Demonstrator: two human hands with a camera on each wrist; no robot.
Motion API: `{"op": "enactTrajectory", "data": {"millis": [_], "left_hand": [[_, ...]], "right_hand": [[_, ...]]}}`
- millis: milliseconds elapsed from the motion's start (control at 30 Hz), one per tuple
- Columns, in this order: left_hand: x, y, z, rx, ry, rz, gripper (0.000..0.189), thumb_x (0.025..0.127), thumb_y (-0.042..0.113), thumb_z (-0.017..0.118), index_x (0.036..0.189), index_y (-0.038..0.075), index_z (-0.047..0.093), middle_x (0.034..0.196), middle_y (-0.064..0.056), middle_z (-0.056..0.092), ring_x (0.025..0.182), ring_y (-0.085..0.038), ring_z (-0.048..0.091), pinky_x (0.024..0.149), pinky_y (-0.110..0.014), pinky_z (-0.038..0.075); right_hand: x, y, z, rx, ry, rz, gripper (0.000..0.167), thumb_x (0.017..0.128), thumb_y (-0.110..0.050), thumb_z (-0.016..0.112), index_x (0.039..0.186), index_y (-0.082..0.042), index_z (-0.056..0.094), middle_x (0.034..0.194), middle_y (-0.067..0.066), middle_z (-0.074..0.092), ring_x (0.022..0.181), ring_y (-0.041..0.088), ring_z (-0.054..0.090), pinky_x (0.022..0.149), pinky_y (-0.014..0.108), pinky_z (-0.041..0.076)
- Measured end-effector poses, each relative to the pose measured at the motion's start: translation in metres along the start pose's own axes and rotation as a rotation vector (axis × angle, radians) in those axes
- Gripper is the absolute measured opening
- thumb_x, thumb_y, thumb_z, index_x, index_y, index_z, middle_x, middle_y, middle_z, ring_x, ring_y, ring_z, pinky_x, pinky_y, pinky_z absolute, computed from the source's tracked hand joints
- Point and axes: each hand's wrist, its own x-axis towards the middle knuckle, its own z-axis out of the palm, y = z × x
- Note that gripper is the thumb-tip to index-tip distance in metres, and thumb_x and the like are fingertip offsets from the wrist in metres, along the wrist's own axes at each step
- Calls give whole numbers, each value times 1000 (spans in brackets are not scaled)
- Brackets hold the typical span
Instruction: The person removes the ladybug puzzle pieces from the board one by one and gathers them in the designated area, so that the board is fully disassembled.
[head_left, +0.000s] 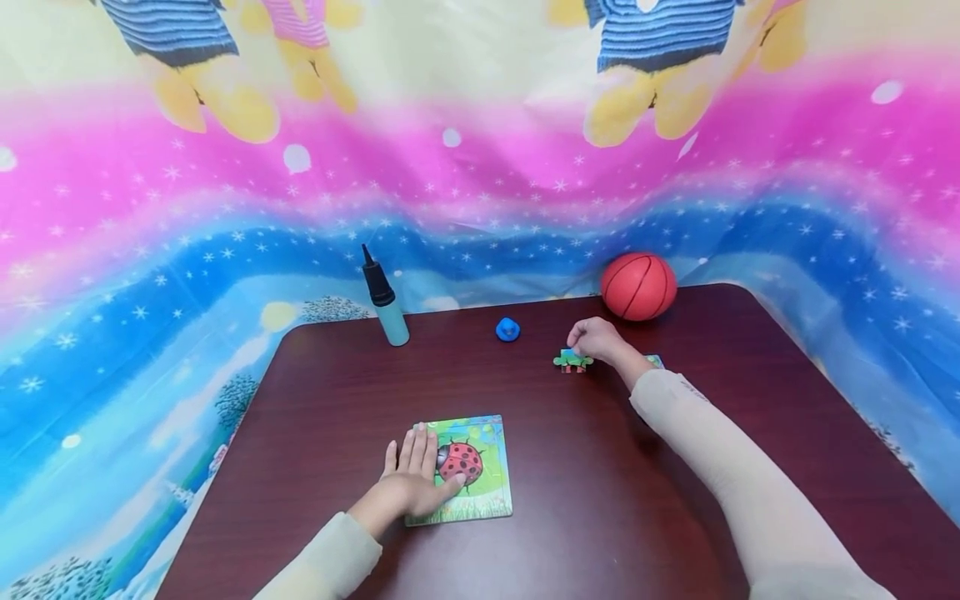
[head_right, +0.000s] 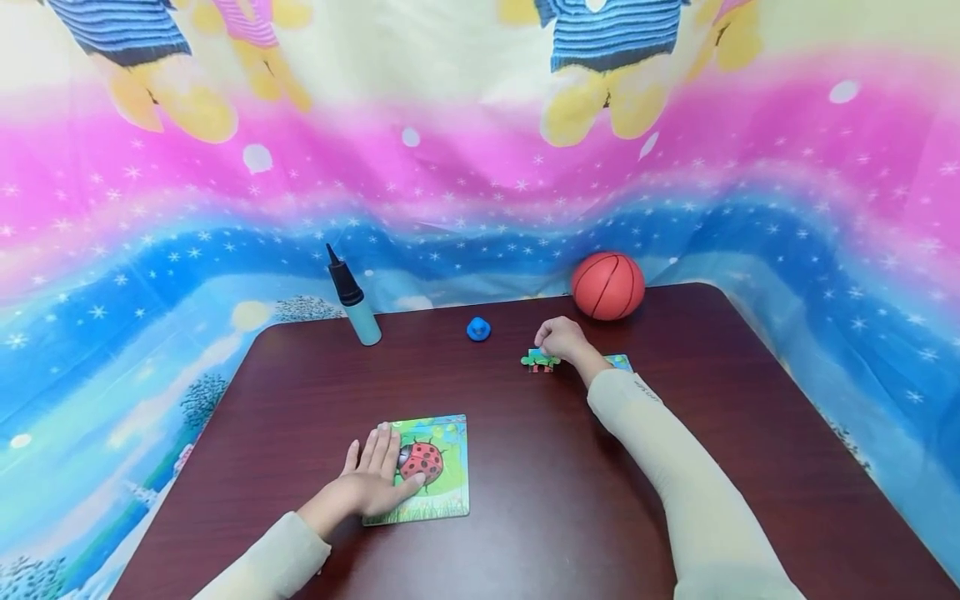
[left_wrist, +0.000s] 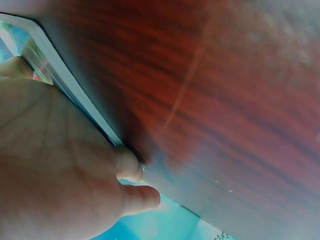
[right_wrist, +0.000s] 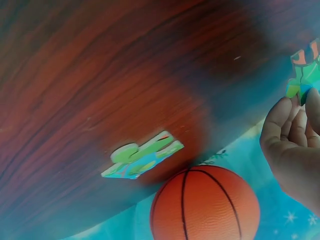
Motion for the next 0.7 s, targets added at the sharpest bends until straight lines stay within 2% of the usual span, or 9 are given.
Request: {"op": "enactTrajectory", "data": {"millis": [200, 400, 567, 700], "left_hand": [[0, 1, 0, 3, -16, -8, 102, 80, 83, 14, 152, 13, -4, 155, -8, -19, 142, -27, -19, 110, -51, -14], [0, 1, -1, 11, -8, -7, 101, 81, 83, 14, 152, 14, -5, 156, -7, -19, 142, -27, -18, 111, -51, -13], [0, 1, -1, 5, -7, -5, 102, 80, 83, 14, 152, 14, -5, 156, -7, -19, 142, -27, -18, 111, -51, -12], [0, 2, -2, 11, -10, -5, 102, 80, 84, 13, 152, 14, -6, 155, -7, -20, 142, -27, -18, 111, -51, -12]], "right_hand": [[8, 8, 3, -137, 76, -79, 15, 77, 6, 52, 81, -3, 64, 85, 10, 60, 77, 25, 51, 62, 29, 44], [16, 11, 7, -169, 132, -172, 18, 79, 5, 48, 81, -4, 63, 86, 9, 62, 80, 27, 52, 69, 34, 43], [19, 14, 12, -219, 131, -173, 19, 82, 3, 48, 86, -9, 62, 85, 6, 61, 77, 22, 54, 68, 35, 43], [20, 16, 16, -259, 128, -173, 20, 84, 1, 52, 95, -9, 63, 92, 8, 60, 83, 23, 55, 73, 38, 44]]}}
